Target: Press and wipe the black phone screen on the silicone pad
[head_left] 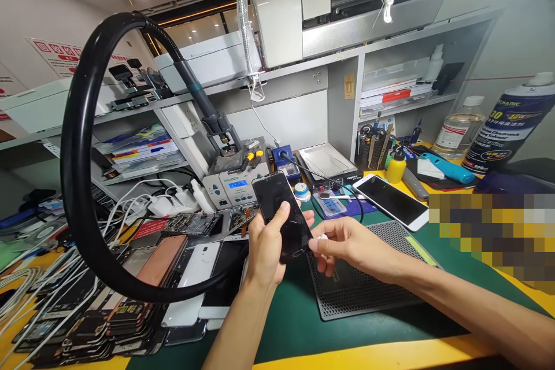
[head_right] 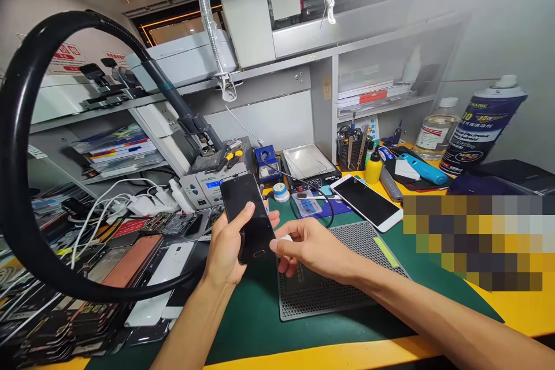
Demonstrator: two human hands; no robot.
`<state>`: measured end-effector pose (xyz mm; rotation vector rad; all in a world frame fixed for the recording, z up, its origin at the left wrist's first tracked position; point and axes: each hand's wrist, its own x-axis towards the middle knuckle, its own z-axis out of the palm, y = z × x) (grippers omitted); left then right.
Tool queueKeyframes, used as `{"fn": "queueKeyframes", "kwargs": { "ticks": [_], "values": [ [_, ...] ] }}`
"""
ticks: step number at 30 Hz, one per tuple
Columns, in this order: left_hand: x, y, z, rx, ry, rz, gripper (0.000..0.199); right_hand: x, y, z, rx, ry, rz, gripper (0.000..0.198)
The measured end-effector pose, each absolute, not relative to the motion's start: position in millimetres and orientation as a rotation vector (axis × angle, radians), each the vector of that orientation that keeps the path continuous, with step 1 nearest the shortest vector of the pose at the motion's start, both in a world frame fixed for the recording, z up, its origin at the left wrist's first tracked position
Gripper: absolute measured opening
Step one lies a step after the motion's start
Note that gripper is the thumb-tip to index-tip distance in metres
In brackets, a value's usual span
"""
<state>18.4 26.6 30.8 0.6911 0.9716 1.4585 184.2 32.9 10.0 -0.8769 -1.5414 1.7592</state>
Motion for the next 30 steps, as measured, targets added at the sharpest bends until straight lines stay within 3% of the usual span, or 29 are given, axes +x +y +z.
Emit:
{"fn": "queueKeyframes", "kwargs": {
  "ticks": [30],
  "values": [
    [21.3,28.8,26.0,0.675,1.068,1.494,0.042,180.8,32.3,4.5,-0.920,-1.626,1.650,0.039]
  ]
}}
